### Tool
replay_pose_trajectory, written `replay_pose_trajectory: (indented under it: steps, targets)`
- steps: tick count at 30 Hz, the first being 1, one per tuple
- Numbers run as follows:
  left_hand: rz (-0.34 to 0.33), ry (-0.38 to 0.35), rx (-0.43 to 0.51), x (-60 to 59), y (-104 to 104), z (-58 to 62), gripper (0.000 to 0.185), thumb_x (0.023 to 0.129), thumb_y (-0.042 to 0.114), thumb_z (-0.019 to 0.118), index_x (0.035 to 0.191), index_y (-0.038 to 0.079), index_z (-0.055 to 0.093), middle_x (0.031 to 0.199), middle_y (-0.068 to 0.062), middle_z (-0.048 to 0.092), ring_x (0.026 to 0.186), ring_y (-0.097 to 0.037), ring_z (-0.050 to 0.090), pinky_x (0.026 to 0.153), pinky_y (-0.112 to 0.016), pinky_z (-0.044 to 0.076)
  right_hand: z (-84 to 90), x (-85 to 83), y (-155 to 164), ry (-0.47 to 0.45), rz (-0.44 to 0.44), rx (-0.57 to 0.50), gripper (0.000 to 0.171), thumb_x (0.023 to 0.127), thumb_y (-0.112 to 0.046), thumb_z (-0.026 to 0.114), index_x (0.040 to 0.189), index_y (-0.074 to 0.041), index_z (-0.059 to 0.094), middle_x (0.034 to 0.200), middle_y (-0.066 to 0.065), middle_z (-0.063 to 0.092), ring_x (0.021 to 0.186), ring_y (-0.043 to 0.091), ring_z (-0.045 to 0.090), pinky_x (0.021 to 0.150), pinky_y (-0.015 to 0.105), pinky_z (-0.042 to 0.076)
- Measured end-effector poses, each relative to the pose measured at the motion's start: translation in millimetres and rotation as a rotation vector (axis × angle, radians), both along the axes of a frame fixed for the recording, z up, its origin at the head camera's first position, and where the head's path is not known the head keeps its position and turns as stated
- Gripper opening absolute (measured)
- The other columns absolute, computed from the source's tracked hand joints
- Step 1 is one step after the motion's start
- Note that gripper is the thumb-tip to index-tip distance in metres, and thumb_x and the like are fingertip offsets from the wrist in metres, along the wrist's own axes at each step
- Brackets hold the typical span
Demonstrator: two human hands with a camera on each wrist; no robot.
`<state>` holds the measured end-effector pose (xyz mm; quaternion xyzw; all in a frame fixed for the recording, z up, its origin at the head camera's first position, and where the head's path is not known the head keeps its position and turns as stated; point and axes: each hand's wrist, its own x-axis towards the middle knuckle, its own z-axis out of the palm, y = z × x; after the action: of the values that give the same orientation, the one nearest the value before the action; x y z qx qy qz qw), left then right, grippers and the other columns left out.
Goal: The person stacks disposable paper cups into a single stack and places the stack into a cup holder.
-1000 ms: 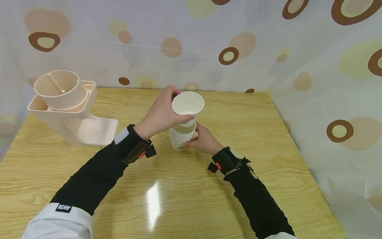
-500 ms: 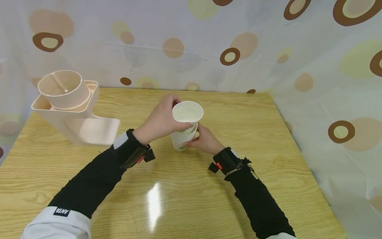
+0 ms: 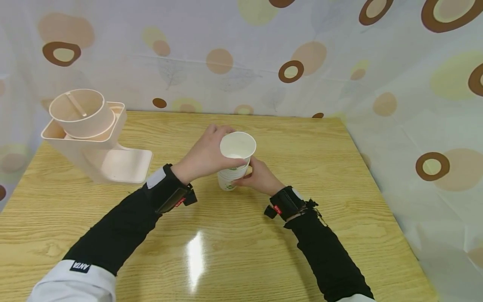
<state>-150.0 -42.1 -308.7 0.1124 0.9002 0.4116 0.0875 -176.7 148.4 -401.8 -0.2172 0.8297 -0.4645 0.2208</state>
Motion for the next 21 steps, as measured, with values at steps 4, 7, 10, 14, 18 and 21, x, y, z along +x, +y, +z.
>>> replay_pose_trajectory:
  steps: [4,7,10,14,18,21]
  targets:
    - [0.0,-0.016,-0.025,-0.5,3.8,-3.0,0.076,0.072,0.044,0.074,0.133,0.012,0.042,0.121,-0.014,0.041,0.108,-0.029,0.049,0.089,-0.044,0.048,0.5,0.6,0.1,-0.012,-0.004,-0.001,0.079,0.076,-0.012,0.076,0.141,-0.014,0.031,0.139,0.01,0.044,0.125,0.03,0.048,0.083,0.034,0.055]
    - [0.004,-0.022,-0.047,-0.6,5.6,-5.4,0.075,0.072,0.044,0.074,0.131,0.01,0.042,0.12,-0.015,0.042,0.107,-0.029,0.049,0.089,-0.044,0.048,1.0,0.9,-0.1,-0.014,-0.003,-0.001,0.079,0.076,-0.012,0.076,0.141,-0.013,0.031,0.139,0.01,0.043,0.124,0.03,0.049,0.082,0.033,0.055]
    - [0.011,-0.027,-0.062,-0.6,6.5,-8.0,0.072,0.073,0.045,0.073,0.128,0.009,0.043,0.119,-0.016,0.043,0.106,-0.029,0.048,0.088,-0.044,0.048,1.0,0.8,-0.1,-0.007,0.0,-0.004,0.079,0.076,-0.012,0.075,0.141,-0.014,0.031,0.139,0.01,0.044,0.123,0.03,0.05,0.082,0.033,0.055]
    - [0.023,-0.025,-0.073,-0.7,7.2,-11.6,0.07,0.072,0.045,0.074,0.123,0.006,0.044,0.116,-0.016,0.042,0.105,-0.029,0.045,0.087,-0.042,0.047,-0.5,-0.1,0.1,-0.003,0.005,-0.011,0.08,0.076,-0.012,0.076,0.141,-0.014,0.03,0.139,0.009,0.044,0.123,0.029,0.05,0.082,0.033,0.055]
    - [0.035,-0.012,-0.088,-1.0,8.3,-14.4,0.068,0.072,0.044,0.074,0.119,0.004,0.045,0.115,-0.016,0.041,0.106,-0.03,0.04,0.088,-0.042,0.043,-2.0,-1.1,0.5,-0.003,0.01,-0.009,0.081,0.075,-0.014,0.076,0.142,-0.015,0.03,0.139,0.008,0.044,0.123,0.029,0.051,0.082,0.033,0.055]
    - [0.036,-0.013,-0.103,-1.4,9.4,-16.9,0.07,0.072,0.044,0.074,0.119,0.003,0.044,0.118,-0.016,0.041,0.107,-0.031,0.041,0.09,-0.043,0.041,-2.3,-1.6,0.7,-0.002,0.007,-0.003,0.081,0.075,-0.014,0.076,0.142,-0.015,0.031,0.138,0.009,0.045,0.123,0.029,0.05,0.082,0.033,0.055]
